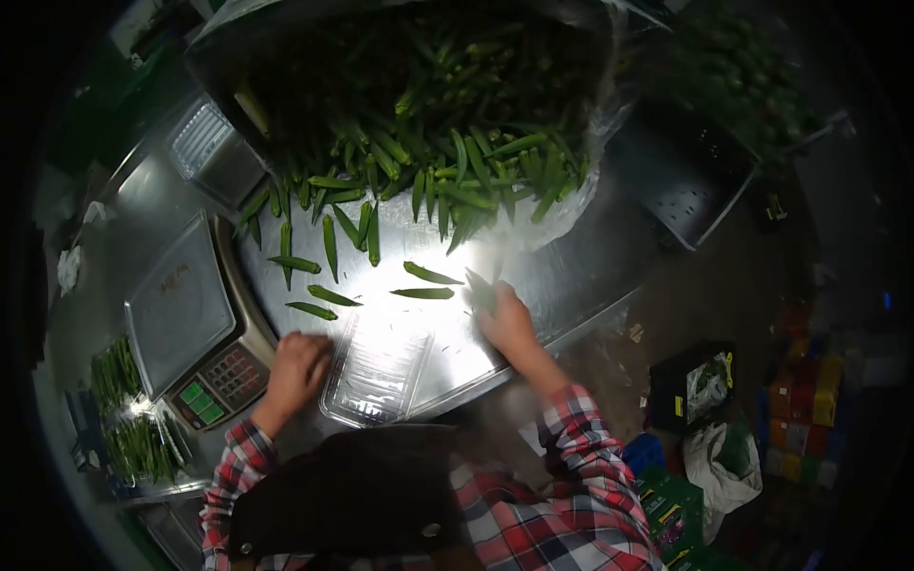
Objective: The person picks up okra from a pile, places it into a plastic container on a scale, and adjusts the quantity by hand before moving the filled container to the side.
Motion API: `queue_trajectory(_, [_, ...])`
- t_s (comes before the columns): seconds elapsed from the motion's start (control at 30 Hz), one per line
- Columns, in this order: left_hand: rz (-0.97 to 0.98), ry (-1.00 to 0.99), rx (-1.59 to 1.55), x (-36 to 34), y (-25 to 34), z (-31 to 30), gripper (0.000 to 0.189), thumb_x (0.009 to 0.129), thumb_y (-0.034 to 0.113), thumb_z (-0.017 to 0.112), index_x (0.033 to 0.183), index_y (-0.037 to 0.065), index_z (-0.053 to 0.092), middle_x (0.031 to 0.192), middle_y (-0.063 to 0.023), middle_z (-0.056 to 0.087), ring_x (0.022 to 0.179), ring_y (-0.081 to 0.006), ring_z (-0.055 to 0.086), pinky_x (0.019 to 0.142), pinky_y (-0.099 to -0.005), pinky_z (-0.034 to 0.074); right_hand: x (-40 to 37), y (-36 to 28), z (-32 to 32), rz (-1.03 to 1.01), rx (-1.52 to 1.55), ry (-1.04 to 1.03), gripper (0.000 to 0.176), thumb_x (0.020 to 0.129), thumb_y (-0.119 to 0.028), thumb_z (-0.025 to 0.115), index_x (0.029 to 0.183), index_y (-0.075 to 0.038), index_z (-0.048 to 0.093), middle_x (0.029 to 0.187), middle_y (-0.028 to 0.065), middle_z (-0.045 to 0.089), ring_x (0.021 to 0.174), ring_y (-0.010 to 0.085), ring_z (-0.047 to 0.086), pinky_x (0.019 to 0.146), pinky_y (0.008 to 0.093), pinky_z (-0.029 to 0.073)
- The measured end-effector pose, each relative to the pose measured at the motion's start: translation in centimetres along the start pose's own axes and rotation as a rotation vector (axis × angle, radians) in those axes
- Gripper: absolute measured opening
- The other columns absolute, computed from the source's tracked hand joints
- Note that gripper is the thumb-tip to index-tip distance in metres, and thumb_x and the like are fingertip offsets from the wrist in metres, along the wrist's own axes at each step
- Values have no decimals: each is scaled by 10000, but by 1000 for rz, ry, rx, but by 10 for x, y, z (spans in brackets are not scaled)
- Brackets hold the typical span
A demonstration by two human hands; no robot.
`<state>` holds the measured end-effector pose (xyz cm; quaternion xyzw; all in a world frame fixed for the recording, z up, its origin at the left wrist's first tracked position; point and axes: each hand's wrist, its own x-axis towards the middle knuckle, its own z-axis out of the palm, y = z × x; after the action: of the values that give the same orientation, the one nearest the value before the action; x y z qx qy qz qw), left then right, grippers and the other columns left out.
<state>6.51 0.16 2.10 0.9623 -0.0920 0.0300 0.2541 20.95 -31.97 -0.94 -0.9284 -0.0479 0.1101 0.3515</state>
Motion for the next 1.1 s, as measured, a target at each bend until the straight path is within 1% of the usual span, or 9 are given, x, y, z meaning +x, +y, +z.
queue_trajectory(0.1, [-6, -210, 379, 40, -15, -4, 555, 712, 19, 536, 1257, 78, 446, 1335, -122, 412, 1277, -281, 336, 1030, -464, 282, 18, -24, 15, -422, -122, -53, 230, 687, -87, 607, 863, 15, 500, 837, 210, 543, 820, 387, 522, 758, 443, 420])
queue_trajectory(0.2, [103, -277, 508, 58, -39, 9, 555, 737, 36, 504, 1284, 90, 421, 1342, -121, 401, 1282, -286, 326, 1039, -463, 271, 31, -53, 30, -424, -301, -173, 252, 659, -125, 630, 856, 3, 538, 840, 190, 553, 827, 355, 532, 744, 436, 428])
queue_trajectory(0.33, [8, -380, 499, 79, -42, 16, 346, 739, 51, 495, 1083, 56, 533, 1015, -127, 546, 1050, -282, 493, 935, -433, 357, 51, -39, 39, -415, -507, -106, 270, 612, -154, 656, 832, -19, 579, 843, 165, 566, 814, 325, 535, 743, 415, 433])
queue_trajectory(0.57, [-497, 118, 116, 58, -38, 4, 334, 739, 133, 586, 1038, 4, 510, 911, -218, 562, 857, -385, 560, 736, -446, 457, 46, -31, -11, -302, -177, -166, 348, 630, -194, 700, 897, -9, 576, 864, 170, 576, 816, 316, 583, 730, 382, 471])
queue_trajectory(0.67, [-680, -63, -173, 34, 34, 8, 367, 798, 204, 588, 1091, 8, 489, 897, -249, 576, 838, -404, 575, 742, -457, 465, 43, -34, -16, -405, 5, -245, 379, 658, -163, 702, 970, 1, 564, 907, 172, 579, 845, 314, 594, 738, 353, 478])
queue_trajectory(0.77, [-424, -174, -240, 5, 69, 37, 468, 747, 246, 689, 1107, 1, 519, 930, -222, 571, 905, -376, 551, 803, -414, 453, 39, -53, 1, -680, 112, -353, 380, 685, -95, 674, 1034, -5, 553, 918, 151, 577, 849, 311, 583, 733, 345, 478])
queue_trajectory(0.93, [-662, 223, -308, -38, 80, 18, 360, 750, 167, 682, 1025, -32, 563, 977, -194, 573, 913, -354, 565, 813, -398, 449, 19, -73, 64, -1223, -24, -589, 395, 619, -138, 709, 983, -83, 565, 841, 78, 509, 854, 255, 537, 738, 359, 448])
queue_trajectory(1.0, [-671, 432, -241, -45, 86, 14, 367, 751, 157, 681, 1034, -37, 552, 974, -188, 576, 922, -350, 566, 821, -400, 447, 6, -81, 70, -1235, -174, -696, 344, 597, -141, 731, 911, -95, 599, 839, 52, 523, 870, 218, 531, 749, 349, 426])
queue_trajectory(1.1, [-535, 290, -213, -37, 91, 38, 609, 712, 255, 730, 1196, -6, 466, 1185, -209, 476, 1115, -370, 455, 937, -416, 384, 19, -72, 80, -1160, 161, -526, 167, 706, -142, 664, 841, -59, 614, 789, 97, 565, 780, 286, 543, 715, 371, 446])
